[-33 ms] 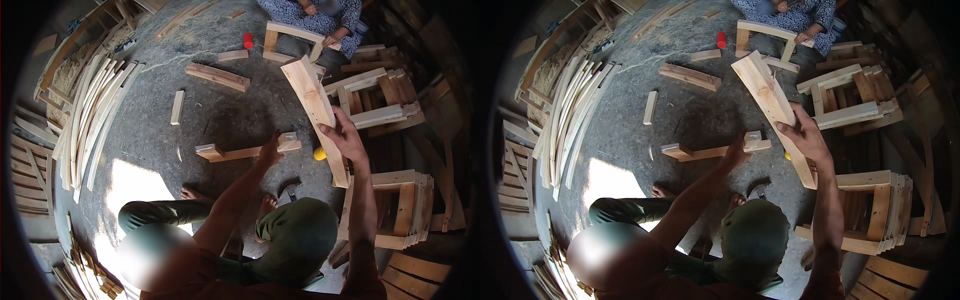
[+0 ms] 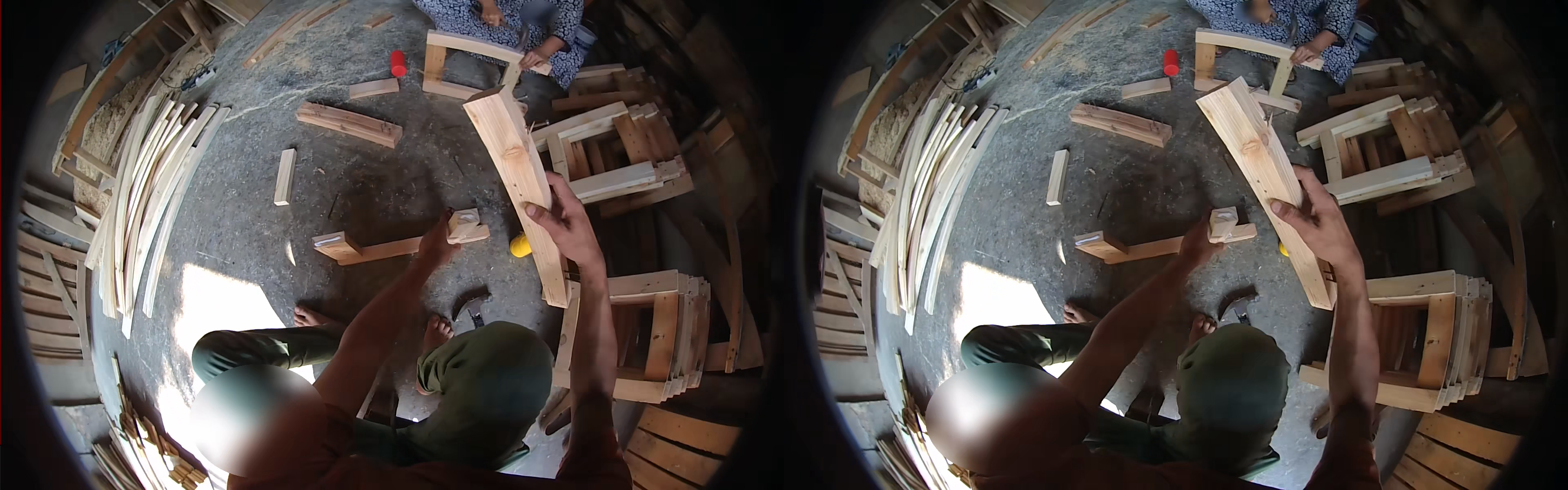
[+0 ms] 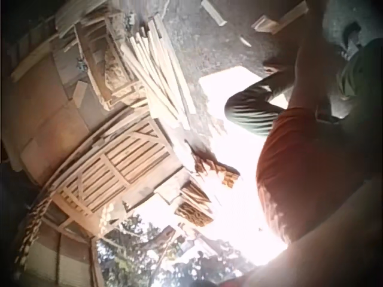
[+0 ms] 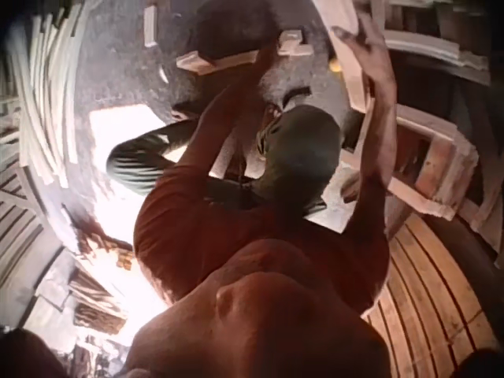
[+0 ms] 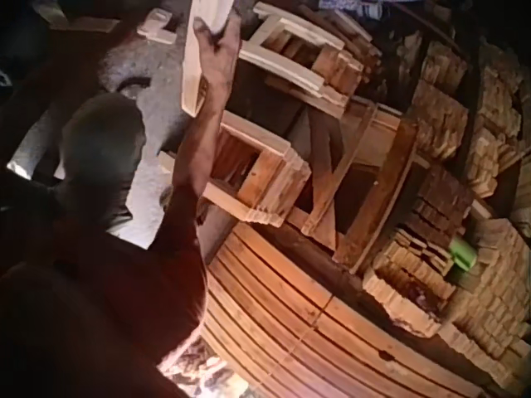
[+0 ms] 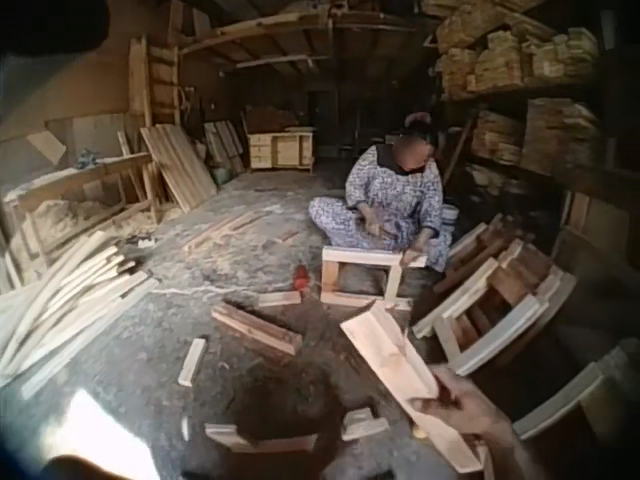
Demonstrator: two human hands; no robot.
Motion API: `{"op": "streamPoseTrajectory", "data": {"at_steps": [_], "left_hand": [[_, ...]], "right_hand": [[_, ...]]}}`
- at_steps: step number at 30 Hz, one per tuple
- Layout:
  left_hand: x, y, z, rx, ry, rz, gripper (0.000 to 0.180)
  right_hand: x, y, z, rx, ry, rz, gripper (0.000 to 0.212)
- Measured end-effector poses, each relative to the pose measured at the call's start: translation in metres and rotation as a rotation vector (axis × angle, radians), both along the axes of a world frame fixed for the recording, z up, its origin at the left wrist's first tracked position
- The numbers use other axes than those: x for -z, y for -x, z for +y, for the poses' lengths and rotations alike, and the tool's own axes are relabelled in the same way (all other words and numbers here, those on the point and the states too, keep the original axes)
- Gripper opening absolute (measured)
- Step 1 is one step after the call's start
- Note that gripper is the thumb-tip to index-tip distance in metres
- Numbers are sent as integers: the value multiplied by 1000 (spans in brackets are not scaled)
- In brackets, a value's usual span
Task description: Assembling wooden stool frames using glue and a hammer.
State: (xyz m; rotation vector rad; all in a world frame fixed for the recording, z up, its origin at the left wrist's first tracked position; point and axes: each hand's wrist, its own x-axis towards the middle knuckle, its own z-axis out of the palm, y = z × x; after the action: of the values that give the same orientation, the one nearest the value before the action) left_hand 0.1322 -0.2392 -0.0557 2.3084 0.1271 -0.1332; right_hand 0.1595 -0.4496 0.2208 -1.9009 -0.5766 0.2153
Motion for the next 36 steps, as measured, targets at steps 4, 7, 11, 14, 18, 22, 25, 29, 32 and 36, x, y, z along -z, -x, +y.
{"op": "streamPoseTrajectory", "data": {"at_steps": [4,7,11,14,18,22,25,29,32,36], "left_hand": [[36,-32,29,156,87,-4,77],[48,-56,41,369,23,85,72],[44,-79,49,699,193,-114,81],[32,-91,54,859,147,193,86],[23,-96,55,963,206,256,79],[23,-102,58,929,78,153,76],[13,-111,82,782,151,-92,79],[-29,-136,136,515,303,-263,64],[-66,-142,178,195,233,-442,57],[-98,-99,227,-329,-25,-374,53]], "right_hand": [[13,18,-40,52,-149,44,49],[23,23,-48,97,-261,87,48],[25,33,-53,165,-327,43,48],[21,43,-63,219,-272,55,50],[24,51,-73,255,-285,124,54],[36,46,-75,260,-296,95,54],[40,39,-74,283,-252,71,53],[29,33,-70,280,-165,-26,48],[12,35,-63,258,-99,-84,48],[-9,42,-45,152,-142,-61,45]]}}
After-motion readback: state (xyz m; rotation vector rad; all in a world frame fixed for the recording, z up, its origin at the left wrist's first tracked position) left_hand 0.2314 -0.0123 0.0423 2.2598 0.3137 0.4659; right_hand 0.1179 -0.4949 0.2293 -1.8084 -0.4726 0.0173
